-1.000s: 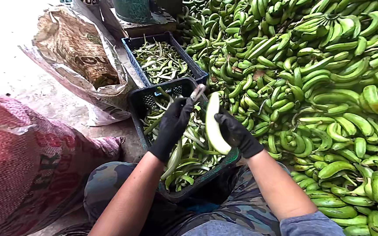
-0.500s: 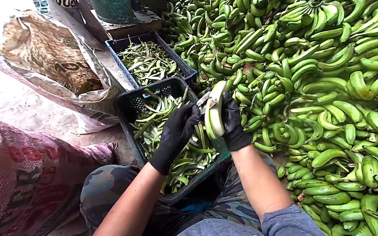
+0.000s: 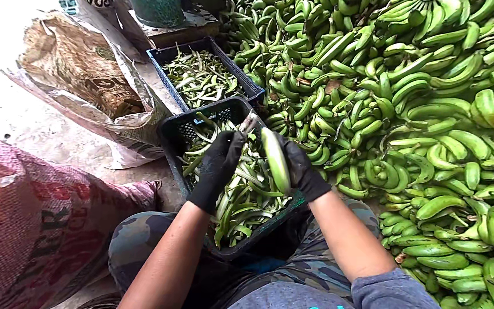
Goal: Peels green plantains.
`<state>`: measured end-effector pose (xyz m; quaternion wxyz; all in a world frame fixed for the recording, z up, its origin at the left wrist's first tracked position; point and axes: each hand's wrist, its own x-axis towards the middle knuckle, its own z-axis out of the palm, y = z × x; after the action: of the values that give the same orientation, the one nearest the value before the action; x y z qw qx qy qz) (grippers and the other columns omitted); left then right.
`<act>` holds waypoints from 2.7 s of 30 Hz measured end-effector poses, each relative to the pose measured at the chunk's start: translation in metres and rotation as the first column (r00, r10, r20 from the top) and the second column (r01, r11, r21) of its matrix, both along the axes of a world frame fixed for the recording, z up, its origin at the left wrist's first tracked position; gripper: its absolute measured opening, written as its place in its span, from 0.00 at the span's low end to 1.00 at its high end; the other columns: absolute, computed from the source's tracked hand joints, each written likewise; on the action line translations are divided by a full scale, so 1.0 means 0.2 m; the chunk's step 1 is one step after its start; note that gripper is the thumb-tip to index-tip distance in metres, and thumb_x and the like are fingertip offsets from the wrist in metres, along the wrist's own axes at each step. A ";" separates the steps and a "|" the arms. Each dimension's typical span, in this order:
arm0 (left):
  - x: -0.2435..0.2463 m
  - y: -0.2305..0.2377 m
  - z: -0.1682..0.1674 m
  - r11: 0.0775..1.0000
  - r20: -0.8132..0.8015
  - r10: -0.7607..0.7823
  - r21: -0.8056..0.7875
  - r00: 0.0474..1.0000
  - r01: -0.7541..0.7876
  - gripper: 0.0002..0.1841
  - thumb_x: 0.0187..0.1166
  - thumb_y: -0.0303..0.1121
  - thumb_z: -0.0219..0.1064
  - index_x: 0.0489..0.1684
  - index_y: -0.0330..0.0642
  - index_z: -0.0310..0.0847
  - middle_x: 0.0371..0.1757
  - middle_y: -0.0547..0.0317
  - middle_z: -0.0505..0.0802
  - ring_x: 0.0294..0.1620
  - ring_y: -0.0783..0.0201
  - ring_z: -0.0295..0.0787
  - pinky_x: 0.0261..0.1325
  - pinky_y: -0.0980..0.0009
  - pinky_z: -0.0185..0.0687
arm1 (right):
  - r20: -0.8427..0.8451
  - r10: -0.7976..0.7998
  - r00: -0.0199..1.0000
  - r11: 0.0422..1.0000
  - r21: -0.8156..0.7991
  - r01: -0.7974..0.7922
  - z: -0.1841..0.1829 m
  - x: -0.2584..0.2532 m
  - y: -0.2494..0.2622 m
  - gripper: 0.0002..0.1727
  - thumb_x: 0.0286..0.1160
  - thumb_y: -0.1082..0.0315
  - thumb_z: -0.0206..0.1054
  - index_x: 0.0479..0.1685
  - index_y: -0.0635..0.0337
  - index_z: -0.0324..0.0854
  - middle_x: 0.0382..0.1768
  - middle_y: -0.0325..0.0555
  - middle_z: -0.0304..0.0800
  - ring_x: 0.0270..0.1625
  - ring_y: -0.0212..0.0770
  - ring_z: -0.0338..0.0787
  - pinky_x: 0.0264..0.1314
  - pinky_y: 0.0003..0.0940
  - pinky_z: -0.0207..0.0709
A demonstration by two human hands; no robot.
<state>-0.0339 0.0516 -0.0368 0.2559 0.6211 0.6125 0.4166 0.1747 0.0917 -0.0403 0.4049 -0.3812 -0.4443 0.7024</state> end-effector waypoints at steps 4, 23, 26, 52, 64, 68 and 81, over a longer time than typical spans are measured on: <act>0.09 -0.04 -0.10 0.933 -0.285 -0.144 0.279 0.948 0.226 0.30 0.86 0.56 0.56 0.75 0.43 0.79 0.50 0.45 0.90 0.49 0.49 0.89 0.52 0.47 0.85 | -0.284 -0.370 0.884 0.902 -0.339 0.269 0.04 0.06 0.11 0.25 0.93 0.48 0.37 0.47 0.54 0.75 0.30 0.44 0.86 0.31 0.38 0.88 0.31 0.36 0.85; -0.02 0.07 -0.22 0.939 0.237 0.118 -0.342 0.964 -0.031 0.33 0.85 0.69 0.43 0.71 0.55 0.75 0.51 0.47 0.90 0.48 0.50 0.90 0.48 0.42 0.85 | 0.062 0.085 0.994 0.990 0.111 -0.091 -0.01 0.03 0.00 0.29 0.88 0.53 0.42 0.83 0.49 0.69 0.48 0.43 0.90 0.38 0.33 0.87 0.39 0.31 0.84; 0.01 0.01 -0.13 0.960 0.143 0.044 -0.281 0.989 -0.002 0.34 0.85 0.70 0.44 0.73 0.54 0.73 0.45 0.48 0.90 0.42 0.50 0.90 0.45 0.43 0.85 | -0.154 -0.095 0.983 0.978 -0.198 0.063 0.01 0.07 0.08 0.27 0.93 0.49 0.34 0.65 0.52 0.77 0.34 0.49 0.89 0.23 0.42 0.87 0.21 0.36 0.83; 0.05 -0.12 -0.10 0.932 0.036 -0.354 0.093 0.935 0.349 0.22 0.84 0.47 0.64 0.70 0.44 0.81 0.45 0.59 0.92 0.39 0.68 0.89 0.45 0.63 0.90 | -0.183 -0.160 0.970 0.968 -0.223 0.117 -0.02 0.17 0.11 0.23 0.91 0.55 0.41 0.44 0.57 0.79 0.26 0.45 0.90 0.23 0.37 0.88 0.24 0.32 0.85; 0.04 -0.01 -0.15 0.998 -0.073 -0.038 0.037 0.997 0.041 0.25 0.87 0.54 0.59 0.71 0.47 0.79 0.50 0.51 0.91 0.48 0.56 0.90 0.54 0.49 0.86 | -0.178 0.019 0.984 0.986 -0.162 -0.048 -0.13 0.13 0.09 0.21 0.86 0.50 0.45 0.48 0.51 0.80 0.29 0.44 0.88 0.25 0.38 0.88 0.25 0.36 0.85; -0.11 0.00 -0.11 0.973 0.216 0.170 -0.192 0.961 -0.129 0.32 0.85 0.68 0.48 0.72 0.55 0.76 0.50 0.48 0.91 0.46 0.52 0.90 0.48 0.44 0.85 | -0.074 0.049 0.996 0.997 -0.055 -0.053 -0.10 0.11 0.06 0.24 0.88 0.50 0.42 0.57 0.51 0.81 0.30 0.45 0.88 0.24 0.37 0.86 0.25 0.34 0.84; 0.07 -0.23 0.04 0.995 0.742 0.104 -0.074 0.662 -0.073 0.18 0.80 0.23 0.62 0.67 0.30 0.73 0.45 0.52 0.89 0.39 0.67 0.88 0.43 0.69 0.88 | 0.408 -0.347 0.844 0.379 0.884 -0.272 -0.11 -0.32 -0.22 0.26 0.85 0.66 0.50 0.78 0.69 0.73 0.68 0.57 0.87 0.67 0.41 0.89 0.71 0.38 0.81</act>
<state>-0.0207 0.0048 -0.0282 0.4747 0.3615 0.4916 0.6343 0.1104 0.0485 -0.0628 0.4224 -0.2787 -0.8420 0.1868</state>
